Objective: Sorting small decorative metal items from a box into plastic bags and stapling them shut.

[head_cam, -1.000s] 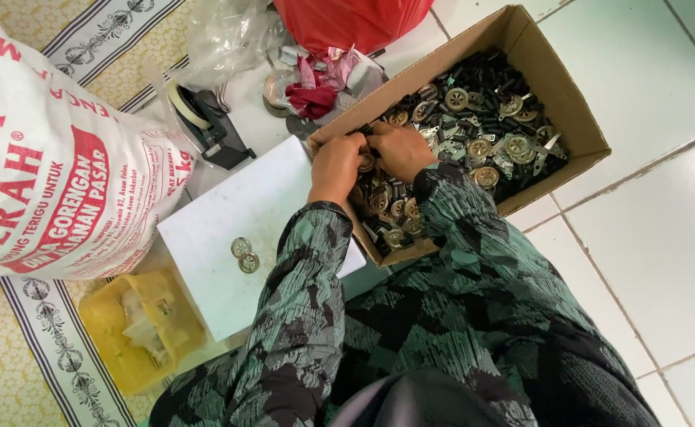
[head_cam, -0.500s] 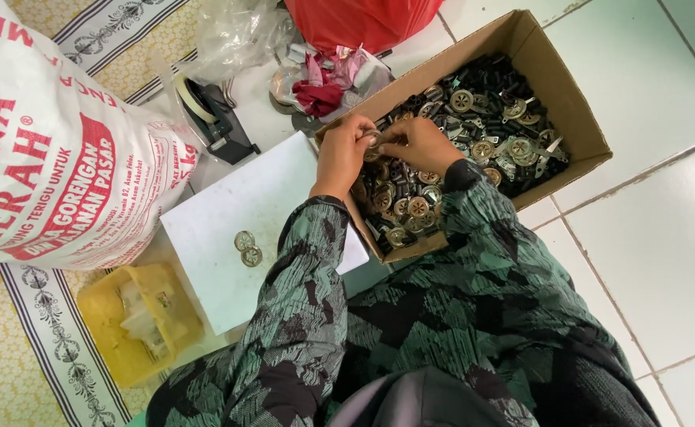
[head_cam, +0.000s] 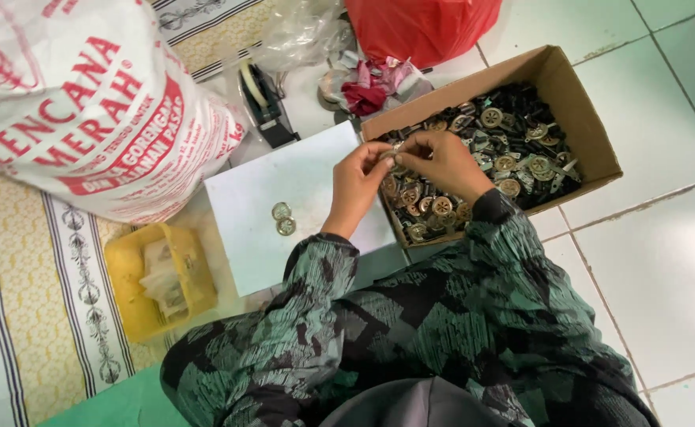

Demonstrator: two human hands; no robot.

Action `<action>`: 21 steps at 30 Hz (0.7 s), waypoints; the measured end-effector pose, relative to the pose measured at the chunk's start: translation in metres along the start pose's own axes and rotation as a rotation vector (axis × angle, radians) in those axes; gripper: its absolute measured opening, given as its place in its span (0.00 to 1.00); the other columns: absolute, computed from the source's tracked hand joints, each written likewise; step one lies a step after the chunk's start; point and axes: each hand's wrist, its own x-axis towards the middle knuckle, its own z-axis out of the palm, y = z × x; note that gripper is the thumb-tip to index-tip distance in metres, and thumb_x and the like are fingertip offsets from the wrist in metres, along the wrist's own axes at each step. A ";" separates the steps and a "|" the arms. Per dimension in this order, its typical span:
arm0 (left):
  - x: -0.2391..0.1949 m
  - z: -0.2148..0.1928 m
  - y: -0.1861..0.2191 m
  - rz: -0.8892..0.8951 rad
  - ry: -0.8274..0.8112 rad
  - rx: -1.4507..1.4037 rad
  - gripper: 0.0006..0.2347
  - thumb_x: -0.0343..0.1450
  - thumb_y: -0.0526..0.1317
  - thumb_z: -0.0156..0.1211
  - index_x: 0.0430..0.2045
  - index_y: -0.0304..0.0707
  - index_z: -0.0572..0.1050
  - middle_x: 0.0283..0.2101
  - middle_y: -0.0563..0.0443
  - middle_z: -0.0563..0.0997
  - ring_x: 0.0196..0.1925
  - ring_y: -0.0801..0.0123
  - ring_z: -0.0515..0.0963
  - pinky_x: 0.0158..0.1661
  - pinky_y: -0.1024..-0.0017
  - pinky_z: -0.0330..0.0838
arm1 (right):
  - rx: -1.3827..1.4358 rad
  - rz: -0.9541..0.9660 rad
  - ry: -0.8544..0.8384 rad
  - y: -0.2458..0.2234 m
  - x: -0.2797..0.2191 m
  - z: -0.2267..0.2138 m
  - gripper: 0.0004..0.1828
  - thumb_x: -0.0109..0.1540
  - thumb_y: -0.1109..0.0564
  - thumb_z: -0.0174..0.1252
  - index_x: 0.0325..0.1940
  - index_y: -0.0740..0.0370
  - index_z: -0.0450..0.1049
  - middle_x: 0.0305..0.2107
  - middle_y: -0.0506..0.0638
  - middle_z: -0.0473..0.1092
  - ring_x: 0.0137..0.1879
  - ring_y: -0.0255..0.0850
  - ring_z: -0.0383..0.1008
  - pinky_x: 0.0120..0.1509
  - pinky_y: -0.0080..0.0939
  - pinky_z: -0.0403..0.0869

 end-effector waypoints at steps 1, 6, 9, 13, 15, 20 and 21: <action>-0.018 -0.007 -0.002 0.004 0.021 -0.004 0.08 0.73 0.35 0.64 0.45 0.40 0.81 0.36 0.43 0.83 0.34 0.66 0.82 0.34 0.68 0.77 | -0.008 -0.014 -0.015 -0.005 -0.005 0.010 0.10 0.70 0.55 0.60 0.48 0.64 0.81 0.31 0.56 0.75 0.38 0.45 0.75 0.41 0.49 0.73; -0.112 -0.055 -0.026 -0.179 0.009 -0.088 0.13 0.72 0.32 0.63 0.52 0.39 0.80 0.41 0.41 0.81 0.35 0.65 0.83 0.36 0.67 0.79 | -0.082 0.049 -0.259 -0.023 -0.037 0.078 0.11 0.63 0.53 0.66 0.45 0.61 0.83 0.30 0.57 0.80 0.35 0.47 0.79 0.40 0.48 0.75; -0.145 -0.095 -0.047 -0.207 0.015 0.003 0.14 0.69 0.34 0.68 0.49 0.41 0.81 0.37 0.42 0.84 0.35 0.63 0.84 0.37 0.67 0.80 | -0.075 0.085 -0.303 -0.026 -0.051 0.125 0.11 0.61 0.53 0.68 0.44 0.61 0.84 0.29 0.56 0.80 0.37 0.48 0.79 0.44 0.49 0.76; -0.144 -0.138 -0.053 -0.188 0.079 0.038 0.10 0.70 0.34 0.67 0.45 0.44 0.84 0.37 0.45 0.86 0.35 0.66 0.84 0.35 0.71 0.79 | -0.091 0.061 -0.298 -0.051 -0.039 0.165 0.11 0.62 0.54 0.67 0.46 0.62 0.82 0.31 0.56 0.80 0.38 0.46 0.79 0.46 0.47 0.76; -0.134 -0.154 -0.059 -0.105 0.149 0.039 0.10 0.71 0.34 0.66 0.47 0.41 0.83 0.38 0.41 0.85 0.35 0.66 0.82 0.34 0.69 0.78 | -0.095 0.021 -0.248 -0.070 -0.029 0.178 0.12 0.63 0.56 0.64 0.50 0.62 0.81 0.32 0.56 0.79 0.41 0.48 0.79 0.49 0.48 0.76; -0.114 -0.187 -0.060 -0.012 0.330 0.090 0.11 0.74 0.36 0.63 0.50 0.39 0.80 0.42 0.40 0.82 0.41 0.59 0.81 0.42 0.65 0.78 | -0.165 -0.027 -0.078 -0.049 0.023 0.202 0.12 0.65 0.55 0.64 0.50 0.60 0.80 0.33 0.54 0.79 0.43 0.49 0.79 0.52 0.50 0.75; -0.111 -0.191 -0.064 0.016 0.372 0.212 0.11 0.74 0.38 0.63 0.50 0.42 0.79 0.41 0.43 0.81 0.43 0.56 0.79 0.43 0.64 0.76 | -0.180 -0.006 0.001 -0.047 0.033 0.205 0.11 0.66 0.54 0.63 0.50 0.60 0.80 0.34 0.53 0.79 0.44 0.48 0.79 0.53 0.50 0.74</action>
